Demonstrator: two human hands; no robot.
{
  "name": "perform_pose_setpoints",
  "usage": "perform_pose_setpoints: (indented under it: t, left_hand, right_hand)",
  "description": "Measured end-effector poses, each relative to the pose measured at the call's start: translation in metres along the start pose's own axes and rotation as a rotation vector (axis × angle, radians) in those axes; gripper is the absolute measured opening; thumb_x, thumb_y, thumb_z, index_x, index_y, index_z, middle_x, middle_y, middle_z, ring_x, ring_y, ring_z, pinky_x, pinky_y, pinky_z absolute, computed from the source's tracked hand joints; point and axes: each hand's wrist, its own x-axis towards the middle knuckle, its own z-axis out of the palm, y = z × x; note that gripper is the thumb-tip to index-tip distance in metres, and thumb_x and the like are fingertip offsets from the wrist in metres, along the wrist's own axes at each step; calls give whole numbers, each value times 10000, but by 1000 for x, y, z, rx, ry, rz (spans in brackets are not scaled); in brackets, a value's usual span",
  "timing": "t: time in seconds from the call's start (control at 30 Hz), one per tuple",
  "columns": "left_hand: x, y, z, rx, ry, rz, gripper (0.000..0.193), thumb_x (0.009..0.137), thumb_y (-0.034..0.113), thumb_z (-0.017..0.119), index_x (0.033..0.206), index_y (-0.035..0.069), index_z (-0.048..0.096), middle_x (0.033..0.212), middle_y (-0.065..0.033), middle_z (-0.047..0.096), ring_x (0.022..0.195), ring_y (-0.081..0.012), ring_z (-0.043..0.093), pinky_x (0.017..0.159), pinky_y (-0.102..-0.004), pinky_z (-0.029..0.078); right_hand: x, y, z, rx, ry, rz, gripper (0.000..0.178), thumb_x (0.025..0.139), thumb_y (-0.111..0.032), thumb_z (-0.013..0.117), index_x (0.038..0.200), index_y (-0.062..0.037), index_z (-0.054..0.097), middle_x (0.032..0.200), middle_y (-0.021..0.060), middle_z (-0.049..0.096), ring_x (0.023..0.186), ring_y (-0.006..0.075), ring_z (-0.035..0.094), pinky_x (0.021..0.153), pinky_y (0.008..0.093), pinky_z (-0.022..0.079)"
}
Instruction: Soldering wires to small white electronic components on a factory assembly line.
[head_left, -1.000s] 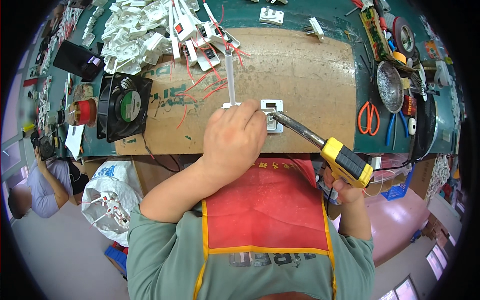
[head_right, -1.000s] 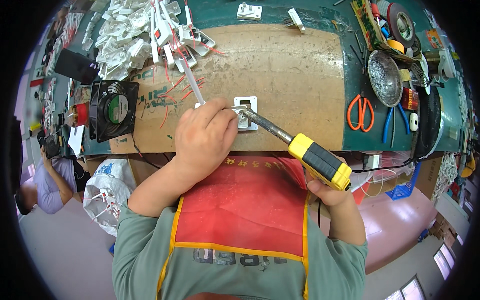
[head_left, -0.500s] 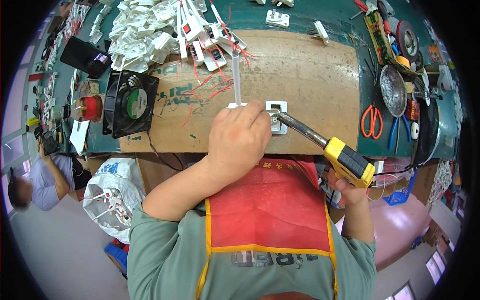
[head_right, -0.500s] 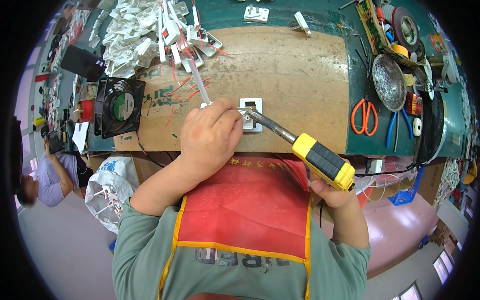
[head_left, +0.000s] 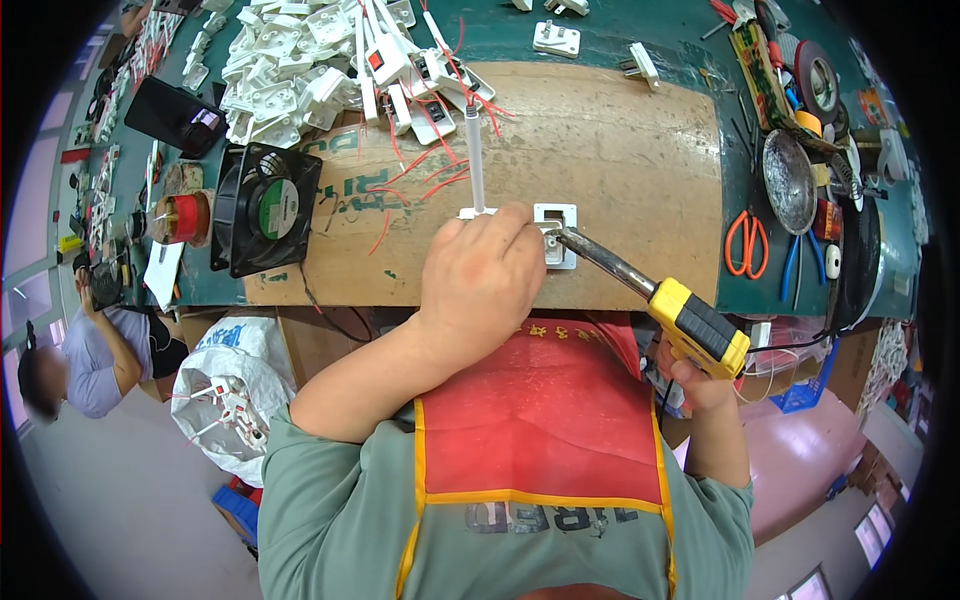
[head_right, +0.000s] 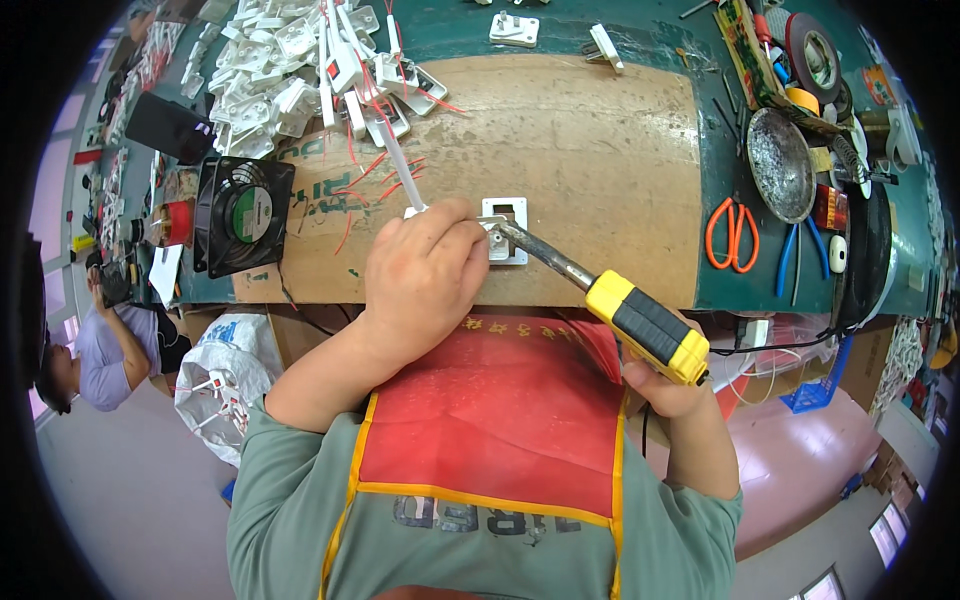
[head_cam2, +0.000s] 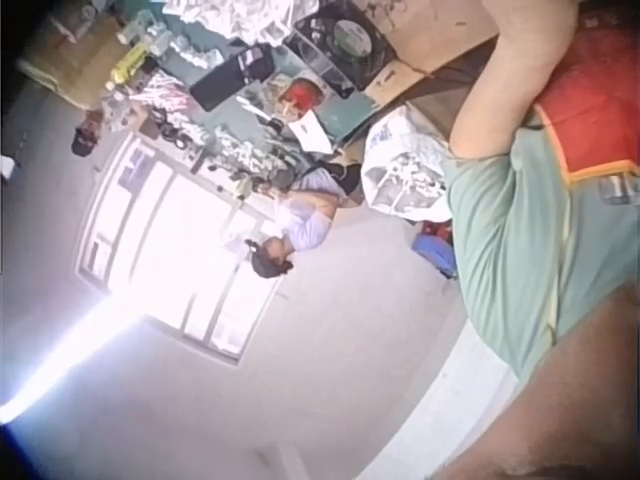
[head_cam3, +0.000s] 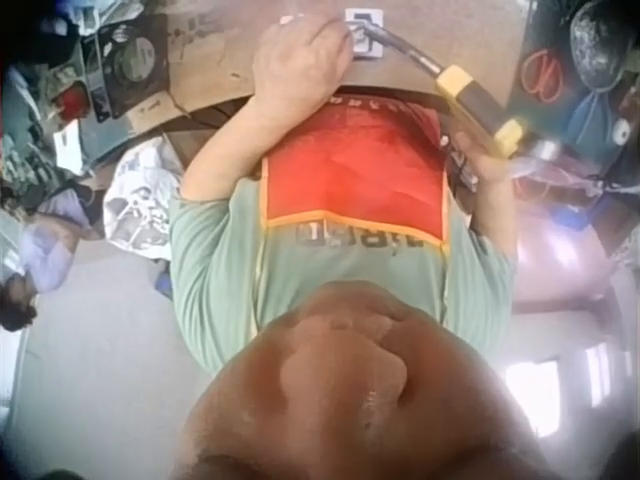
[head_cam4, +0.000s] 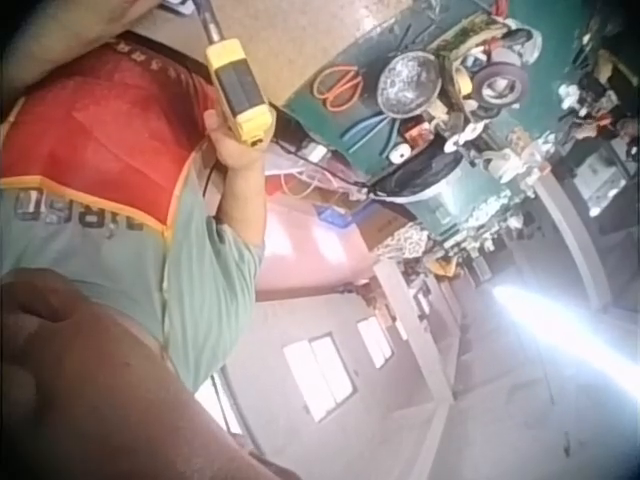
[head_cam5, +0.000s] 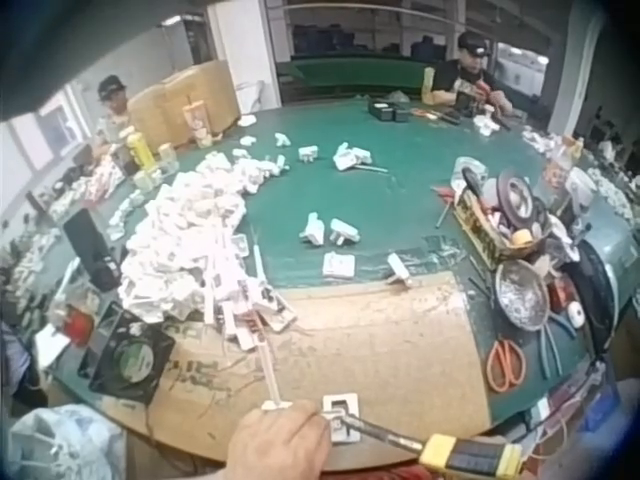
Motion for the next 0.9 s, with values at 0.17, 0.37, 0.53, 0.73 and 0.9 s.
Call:
perform_pose_setpoints:
  t: [0.17, 0.37, 0.53, 0.73, 0.9]
  left_hand:
    - [1, 0, 0, 6, -10, 9, 130, 755, 51, 737, 855, 81, 658, 963, -15, 656, 784, -196, 647, 653, -350, 445]
    - [0, 1, 0, -2, -3, 14, 139, 746, 48, 743, 854, 78, 661, 958, -15, 659, 783, -202, 645, 642, -349, 448]
    - [3, 3, 3, 17, 8, 14, 138, 751, 50, 746, 864, 87, 677, 979, -22, 672, 803, -208, 649, 662, -346, 465]
    - [1, 5, -1, 41, -43, -39, 125, 769, 47, 744, 871, 83, 681, 976, -36, 677, 814, -231, 657, 675, -363, 467]
    - [0, 2, -2, 44, -38, 3, 130, 768, 85, 753, 874, 89, 679, 989, -34, 673, 797, -213, 649, 684, -359, 436]
  right_hand:
    - [1, -6, 2, 15, -6, -15, 453, 787, -203, 850, 1099, 27, 614, 830, 41, 623, 696, 116, 566, 637, 265, 463]
    - [-1, -1, 1, 94, -37, -10, 457, 787, -182, 846, 1132, 19, 624, 844, 44, 625, 691, 122, 567, 644, 265, 464]
    - [-9, 0, -10, 254, -43, -152, 605, 827, -195, 816, 1342, -23, 547, 823, 47, 594, 615, 126, 521, 578, 276, 437]
    - [0, -29, -32, 126, 328, -343, 847, 786, -486, 820, 1349, 48, 479, 683, 23, 512, 542, 118, 486, 504, 267, 391]
    - [0, -34, -63, -50, 612, -668, 627, 917, -335, 686, 1357, 56, 470, 716, 36, 509, 574, 124, 493, 522, 269, 398]
